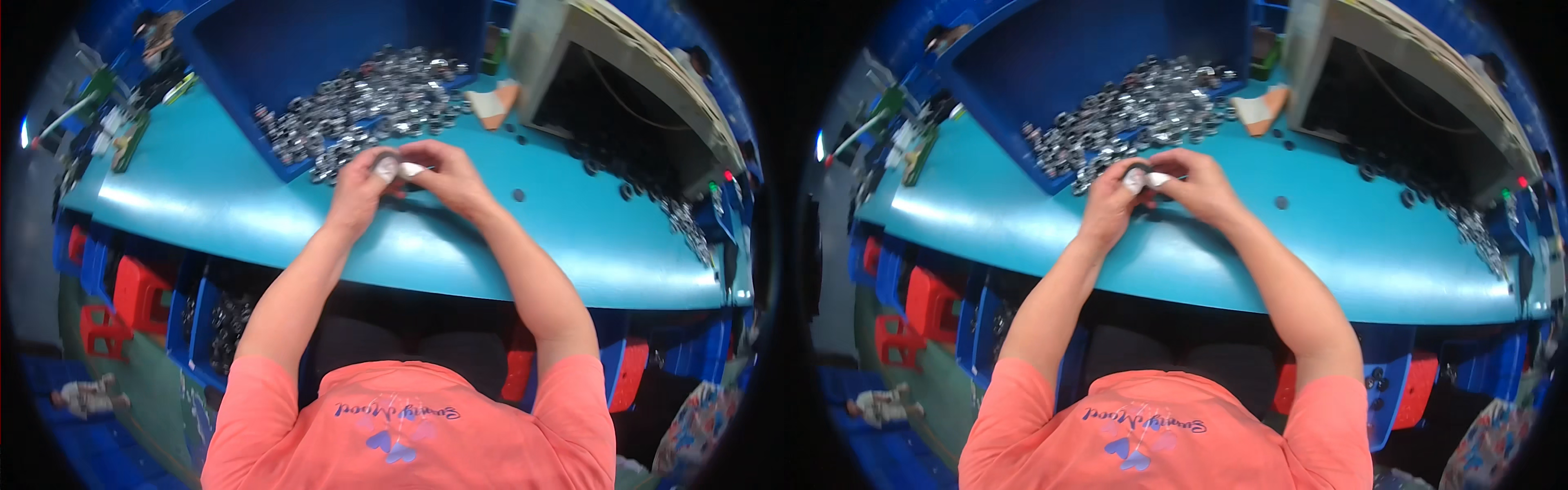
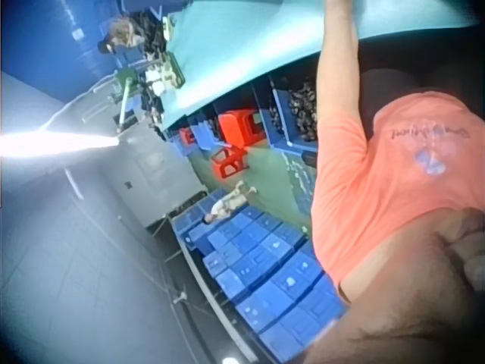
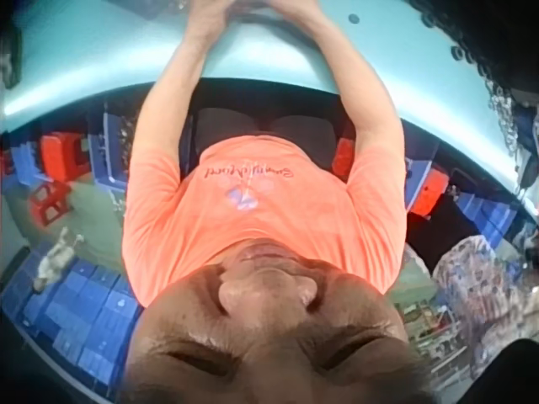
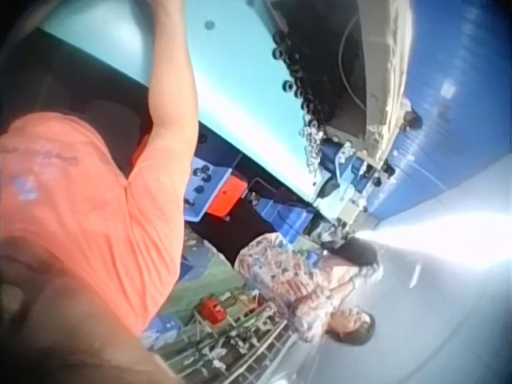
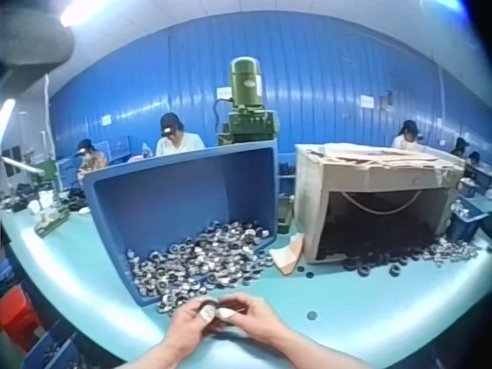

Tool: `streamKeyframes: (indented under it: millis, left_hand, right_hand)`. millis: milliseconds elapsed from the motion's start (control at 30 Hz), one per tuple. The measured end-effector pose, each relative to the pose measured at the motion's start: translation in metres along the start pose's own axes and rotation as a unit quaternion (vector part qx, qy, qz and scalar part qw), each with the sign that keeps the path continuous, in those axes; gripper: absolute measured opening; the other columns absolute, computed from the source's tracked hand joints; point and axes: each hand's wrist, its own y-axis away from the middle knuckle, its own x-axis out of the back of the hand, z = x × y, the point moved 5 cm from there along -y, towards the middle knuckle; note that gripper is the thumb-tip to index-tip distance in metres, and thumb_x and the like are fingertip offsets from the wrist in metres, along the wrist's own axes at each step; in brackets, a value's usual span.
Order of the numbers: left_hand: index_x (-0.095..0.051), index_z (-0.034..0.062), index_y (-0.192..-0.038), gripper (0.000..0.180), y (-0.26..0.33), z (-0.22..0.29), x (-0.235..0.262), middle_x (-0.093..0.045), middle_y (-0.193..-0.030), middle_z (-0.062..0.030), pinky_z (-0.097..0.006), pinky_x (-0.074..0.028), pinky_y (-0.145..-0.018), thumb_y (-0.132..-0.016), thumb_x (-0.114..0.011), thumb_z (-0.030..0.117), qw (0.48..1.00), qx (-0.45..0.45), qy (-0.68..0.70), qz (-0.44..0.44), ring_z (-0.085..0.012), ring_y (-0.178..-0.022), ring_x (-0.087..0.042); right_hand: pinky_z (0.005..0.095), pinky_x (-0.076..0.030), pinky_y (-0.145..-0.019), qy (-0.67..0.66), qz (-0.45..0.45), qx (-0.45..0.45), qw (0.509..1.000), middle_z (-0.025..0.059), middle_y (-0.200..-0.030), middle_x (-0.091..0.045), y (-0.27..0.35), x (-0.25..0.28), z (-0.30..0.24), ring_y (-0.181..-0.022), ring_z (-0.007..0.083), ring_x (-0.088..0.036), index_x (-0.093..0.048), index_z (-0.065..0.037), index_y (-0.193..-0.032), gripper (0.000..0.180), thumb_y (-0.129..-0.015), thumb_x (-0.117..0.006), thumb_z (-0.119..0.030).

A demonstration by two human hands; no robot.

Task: Assembling small mechanical components by inserting a metal part into a black ring-shaped housing.

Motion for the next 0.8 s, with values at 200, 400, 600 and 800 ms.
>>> streamKeyframes:
  millis: [200,400,600,800]
  left_hand:
    - [-0.057,0.0066,-0.133,0.032,-0.002,-0.01,0.017,-0.064,-0.113,-0.0044,-0.027,-0.053,-0.075,-0.103,-0.056,0.02,1.0,0.002,-0.022,0.003,-0.012,-0.091,-0.063]
    - [-0.051,0.0092,-0.14,0.035,-0.013,-0.026,0.017,-0.061,-0.118,-0.0023,-0.024,-0.049,-0.07,-0.108,-0.05,0.025,1.0,0.008,-0.022,-0.002,-0.0084,-0.088,-0.058]
    - [-0.054,0.0077,-0.136,0.033,-0.011,-0.027,0.022,-0.062,-0.109,-0.0018,-0.021,-0.043,-0.061,-0.108,-0.051,0.025,0.996,-0.01,-0.076,0.038,-0.0051,-0.079,-0.054]
    - [-0.054,0.0079,-0.137,0.035,-0.013,-0.031,0.041,-0.061,-0.1,-0.001,-0.02,-0.038,-0.056,-0.108,-0.05,0.028,0.998,0.014,-0.055,0.03,-0.0032,-0.071,-0.049]
  right_hand:
    - [0.0341,-0.056,-0.082,0.046,-0.021,0.036,0.998,0.0114,-0.1,-0.075,-0.023,-0.019,0.02,-0.09,0.0185,-0.071,-0.072,0.0,-0.109,0.035,-0.078,-0.08,-0.015]
    - [0.0319,-0.057,-0.071,0.059,0.066,0.07,0.994,0.0102,-0.086,-0.076,-0.02,0.005,0.037,-0.079,0.0174,-0.072,-0.077,-0.001,-0.094,0.028,-0.072,-0.083,-0.017]
    - [0.0309,-0.056,-0.062,0.014,0.052,0.04,0.998,0.0095,-0.078,-0.075,-0.015,-0.001,0.047,-0.068,0.0157,-0.071,-0.077,0.0,-0.094,0.026,-0.076,-0.082,-0.018]
    - [0.03,-0.055,-0.055,-0.027,0.047,0.011,0.998,0.01,-0.073,-0.073,-0.009,-0.012,0.034,-0.061,0.0139,-0.069,-0.074,0.002,-0.086,0.021,-0.081,-0.08,-0.018]
